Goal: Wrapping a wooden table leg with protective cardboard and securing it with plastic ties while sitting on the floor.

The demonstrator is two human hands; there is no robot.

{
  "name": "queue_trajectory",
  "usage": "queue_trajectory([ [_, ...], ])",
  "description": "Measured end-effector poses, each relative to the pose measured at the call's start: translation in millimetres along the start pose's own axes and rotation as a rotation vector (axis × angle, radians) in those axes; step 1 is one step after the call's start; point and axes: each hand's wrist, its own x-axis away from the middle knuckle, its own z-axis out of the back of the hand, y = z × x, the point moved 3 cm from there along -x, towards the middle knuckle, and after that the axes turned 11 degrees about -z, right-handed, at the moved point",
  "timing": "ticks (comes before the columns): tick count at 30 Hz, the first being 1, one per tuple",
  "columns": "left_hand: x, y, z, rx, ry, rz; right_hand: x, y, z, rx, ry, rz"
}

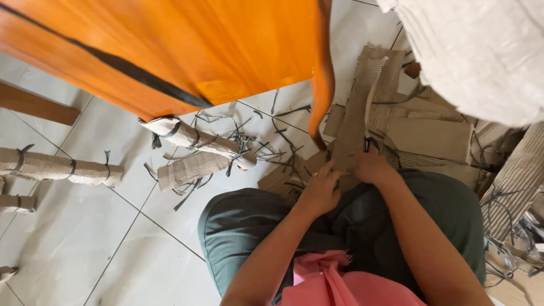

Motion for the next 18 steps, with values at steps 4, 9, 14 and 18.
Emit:
queue_trajectory([
  [4, -9.4, 2.2, 4.0, -0.057, -0.017, 0.001, -35.0, -14.3, -19.0, 0.217, -0.024, 0.018],
  [9, -16.0, -8.4, 12.0, -0.215, 0.152, -0.038, -17.4, -27.8, 5.1, -0.159, 0.086, 0.16],
  [14, -21.9, -10.7, 42.2, -0.233, 0.32, -0.121, 51.6, -32.8, 56.5, -0.736, -0.032, 0.333],
  [18, -9.5, -22.2, 65.4, -0.135, 0.648, -0.381, 43.7, -9.8, 57.4, -0.974, -0.025, 0.582],
])
